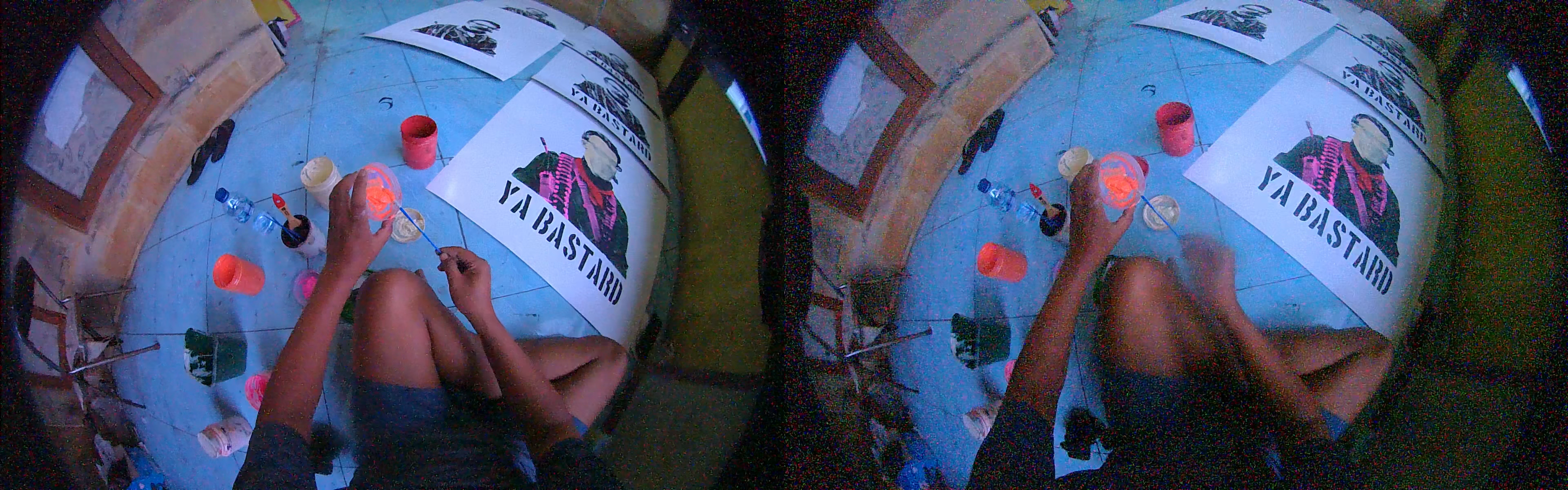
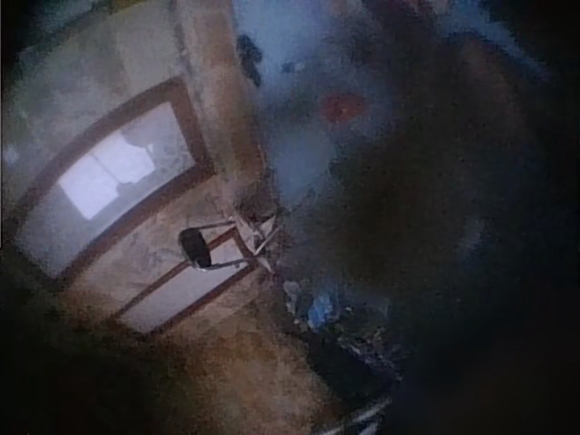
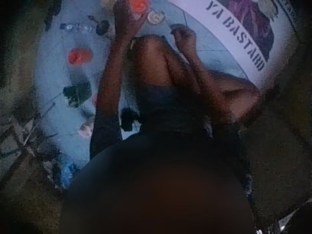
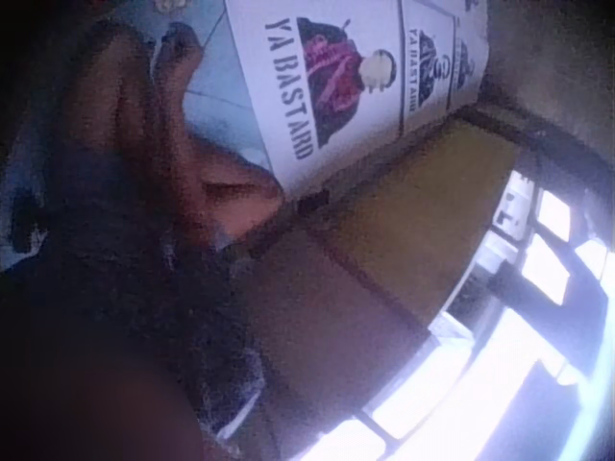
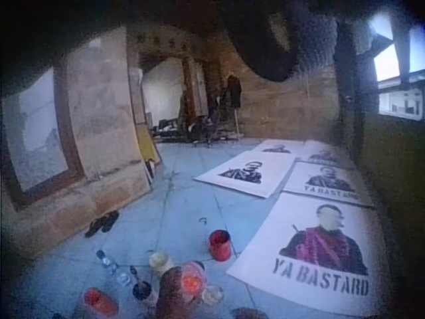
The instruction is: The person scoops white paint from a large container into a smaller cup, then mixes it with a stick. They apply the white paint to a poster on the floor using their hand, then mix orange paint into the white paint and continue mixing.
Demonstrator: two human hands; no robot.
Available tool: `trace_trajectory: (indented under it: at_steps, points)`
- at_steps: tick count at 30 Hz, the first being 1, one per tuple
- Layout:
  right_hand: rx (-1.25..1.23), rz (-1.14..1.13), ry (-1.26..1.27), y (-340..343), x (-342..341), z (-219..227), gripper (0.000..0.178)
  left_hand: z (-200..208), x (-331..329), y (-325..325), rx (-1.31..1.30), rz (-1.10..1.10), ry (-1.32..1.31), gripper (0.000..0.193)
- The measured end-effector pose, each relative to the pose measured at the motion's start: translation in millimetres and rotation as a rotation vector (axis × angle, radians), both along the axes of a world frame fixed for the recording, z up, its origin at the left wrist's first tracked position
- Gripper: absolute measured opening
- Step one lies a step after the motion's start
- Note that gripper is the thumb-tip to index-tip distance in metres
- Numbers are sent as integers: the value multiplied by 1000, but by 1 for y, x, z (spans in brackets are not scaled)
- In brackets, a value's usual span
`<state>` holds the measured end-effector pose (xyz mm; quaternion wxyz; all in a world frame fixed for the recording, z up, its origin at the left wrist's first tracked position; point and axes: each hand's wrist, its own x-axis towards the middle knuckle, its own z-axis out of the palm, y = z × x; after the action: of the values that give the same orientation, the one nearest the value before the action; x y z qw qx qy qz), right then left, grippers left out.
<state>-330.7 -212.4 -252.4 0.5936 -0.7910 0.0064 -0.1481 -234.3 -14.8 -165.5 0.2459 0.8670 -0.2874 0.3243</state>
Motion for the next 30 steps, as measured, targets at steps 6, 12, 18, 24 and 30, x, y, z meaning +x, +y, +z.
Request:
trace_trajectory:
  at_steps: [6,12,18,24,30]
  points:
    - [-8,90,18,11,7,-3,18,-12,6,7,4,48,27,95]
    - [211,150,152,7,10,-17,19,-1,4,-2,4,86,134,102]
    - [443,105,293,6,5,-9,20,-11,9,0,7,66,95,98]
    - [329,86,279,-7,8,-18,20,-25,17,0,43,74,74,94]
    - [108,-18,278,-20,17,-59,21,-56,19,16,94,75,187,93]
